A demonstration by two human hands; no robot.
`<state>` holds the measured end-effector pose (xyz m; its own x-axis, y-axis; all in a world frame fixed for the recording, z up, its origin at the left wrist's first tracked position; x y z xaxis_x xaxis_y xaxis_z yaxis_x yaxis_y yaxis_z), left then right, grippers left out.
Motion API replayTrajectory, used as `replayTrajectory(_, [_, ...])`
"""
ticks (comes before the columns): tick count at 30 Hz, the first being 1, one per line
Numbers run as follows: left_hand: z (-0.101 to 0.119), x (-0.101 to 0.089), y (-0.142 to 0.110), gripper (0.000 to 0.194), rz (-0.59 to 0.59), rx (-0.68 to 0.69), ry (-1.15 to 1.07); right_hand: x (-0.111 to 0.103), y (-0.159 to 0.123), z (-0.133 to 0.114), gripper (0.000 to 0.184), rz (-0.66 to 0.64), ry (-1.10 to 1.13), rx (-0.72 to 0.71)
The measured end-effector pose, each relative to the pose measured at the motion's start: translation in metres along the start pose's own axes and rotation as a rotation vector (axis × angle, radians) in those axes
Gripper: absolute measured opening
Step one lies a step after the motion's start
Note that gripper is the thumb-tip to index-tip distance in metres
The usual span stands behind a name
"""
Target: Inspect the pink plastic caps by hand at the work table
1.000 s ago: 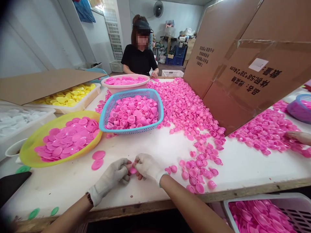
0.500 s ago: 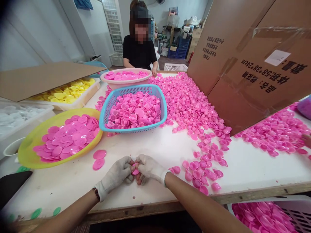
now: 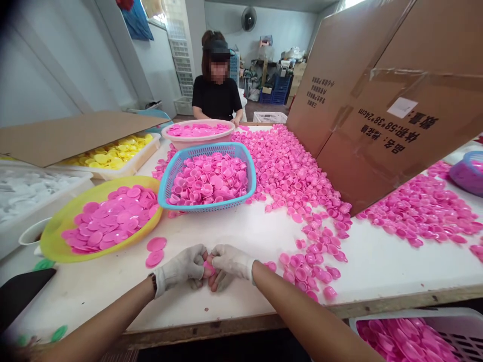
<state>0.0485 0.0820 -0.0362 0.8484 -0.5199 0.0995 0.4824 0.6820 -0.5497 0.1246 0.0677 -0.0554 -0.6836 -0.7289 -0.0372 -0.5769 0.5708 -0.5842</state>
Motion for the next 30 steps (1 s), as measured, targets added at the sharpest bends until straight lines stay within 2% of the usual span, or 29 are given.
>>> replayTrajectory(2, [0.0,0.0,0.0,0.041,-0.001,0.003,-0.01,-0.003,0.004,0.0,0.006,0.032,-0.028,-0.002])
replayTrajectory(5, [-0.002,-0.007,-0.003,0.031,0.146,0.05,0.115,-0.012,0.011,0.0,0.008,0.179,-0.127,0.015])
replayTrajectory(10, [0.019,-0.016,-0.032,0.013,0.348,0.421,0.607,-0.019,0.007,-0.014,0.009,0.257,-0.183,-0.034])
replayTrajectory(13, [0.032,-0.043,-0.055,0.015,0.527,0.576,0.923,-0.042,-0.021,-0.045,0.012,0.393,-0.118,-0.167])
replayTrajectory(14, [0.036,-0.058,-0.061,0.021,0.628,0.576,1.009,-0.054,-0.036,-0.06,0.021,0.47,-0.065,-0.257])
replayTrajectory(15, [0.037,-0.077,-0.064,0.026,0.738,0.52,1.086,-0.068,-0.057,-0.078,0.029,0.574,0.051,-0.447])
replayTrajectory(16, [0.035,-0.09,-0.063,0.027,0.76,0.458,1.168,-0.08,-0.077,-0.09,0.034,0.638,0.126,-0.583])
replayTrajectory(17, [0.033,-0.101,-0.06,0.027,0.766,0.402,1.215,-0.086,-0.092,-0.094,0.037,0.667,0.11,-0.621])
replayTrajectory(19, [0.027,-0.113,-0.052,0.026,0.734,0.348,1.255,-0.09,-0.109,-0.086,0.033,0.69,-0.081,-0.527])
replayTrajectory(22, [0.024,-0.105,-0.047,0.028,0.705,0.444,1.224,-0.084,-0.116,-0.044,0.022,0.697,-0.566,-0.208])
replayTrajectory(24, [0.025,-0.091,-0.048,0.028,0.696,0.555,1.202,-0.076,-0.112,-0.02,0.02,0.704,-0.841,-0.084])
replayTrajectory(27, [0.032,-0.071,-0.052,0.025,0.71,0.677,1.171,-0.055,-0.094,-0.007,0.019,0.64,-1.029,-0.065])
replayTrajectory(30, [0.047,-0.058,-0.062,0.024,0.757,0.779,1.055,-0.037,-0.076,-0.025,0.018,0.662,-0.99,-0.148])
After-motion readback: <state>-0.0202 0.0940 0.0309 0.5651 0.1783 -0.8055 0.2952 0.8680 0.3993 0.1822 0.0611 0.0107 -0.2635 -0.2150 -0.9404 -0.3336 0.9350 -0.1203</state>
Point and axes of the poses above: each hand's wrist, its own y-axis towards the middle knuckle, its own x-axis out of the palm, z = x × y, the point moved 8 cm from there along y, towards the middle knuckle, and after that the axes turned 15 degrees about -y, right-handed, at the moved point
